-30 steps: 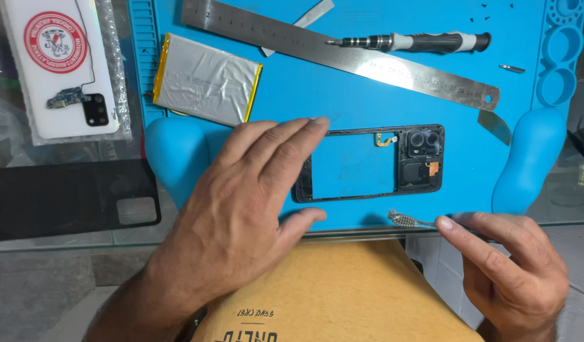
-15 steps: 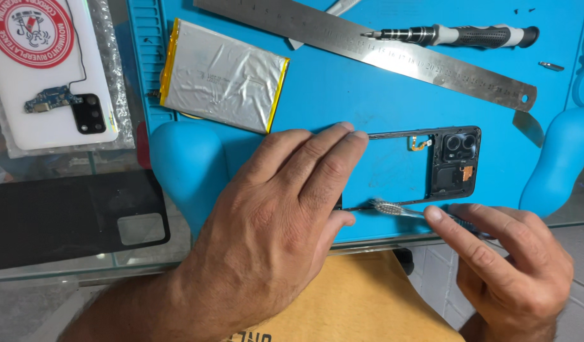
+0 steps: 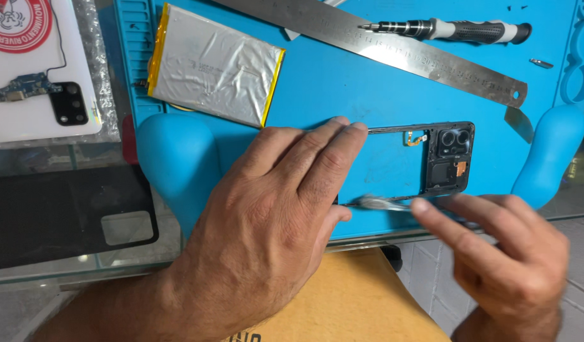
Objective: The person cleans the inside of a disassembled smartphone frame using a toothbrush and a small metal tool. They scrub the edges and camera area of the frame, then use the metal tool to scrape out residue from the corners and crevices.
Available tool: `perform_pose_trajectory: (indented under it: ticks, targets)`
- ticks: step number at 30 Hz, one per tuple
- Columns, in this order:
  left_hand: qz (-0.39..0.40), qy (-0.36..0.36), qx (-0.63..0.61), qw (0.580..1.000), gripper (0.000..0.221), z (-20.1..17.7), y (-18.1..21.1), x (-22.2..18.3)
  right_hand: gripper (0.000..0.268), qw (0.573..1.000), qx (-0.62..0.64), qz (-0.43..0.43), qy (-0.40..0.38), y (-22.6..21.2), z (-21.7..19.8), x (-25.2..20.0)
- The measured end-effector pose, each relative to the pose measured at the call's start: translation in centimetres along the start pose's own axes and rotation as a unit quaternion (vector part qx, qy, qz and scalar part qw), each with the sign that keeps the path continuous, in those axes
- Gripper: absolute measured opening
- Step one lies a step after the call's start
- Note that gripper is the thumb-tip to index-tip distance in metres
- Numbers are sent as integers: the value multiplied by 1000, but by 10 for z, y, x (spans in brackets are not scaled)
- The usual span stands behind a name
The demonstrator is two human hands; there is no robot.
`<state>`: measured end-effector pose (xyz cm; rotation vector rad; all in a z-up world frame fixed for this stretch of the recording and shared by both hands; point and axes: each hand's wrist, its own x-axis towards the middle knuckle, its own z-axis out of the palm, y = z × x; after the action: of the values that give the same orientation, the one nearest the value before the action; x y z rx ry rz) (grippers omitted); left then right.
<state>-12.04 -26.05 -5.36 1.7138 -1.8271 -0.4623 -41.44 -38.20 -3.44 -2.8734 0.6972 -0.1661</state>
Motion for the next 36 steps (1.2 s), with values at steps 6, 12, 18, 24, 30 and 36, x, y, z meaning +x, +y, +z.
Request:
perform_pose_trajectory:
  ticks: [6, 12, 18, 24, 30, 36]
  targets:
    - [-8, 4, -8, 1000, 96, 1, -1, 1, 44, 998, -36, -51, -9, 8, -10, 1]
    - [-11, -1, -8, 1000, 93, 2, 0, 2, 39, 998, -29, -63, -2, 4, -7, 3]
    - [-2, -4, -1, 1000, 94, 2, 0, 2, 41, 998, -34, -60, -11, -3, -10, 12]
    - [-14, -11, 5, 1000, 91, 3, -1, -4, 43, 996, -64, -43, -46, 10, -14, 1]
    - [-13, -1, 5, 1000, 93, 2, -1, 0, 45, 995, -55, -55, -55, 7, -22, 12]
    - [-9, 3, 2, 1000, 90, 1, -1, 1, 43, 994, -58, -84, -29, 4, -17, 16]
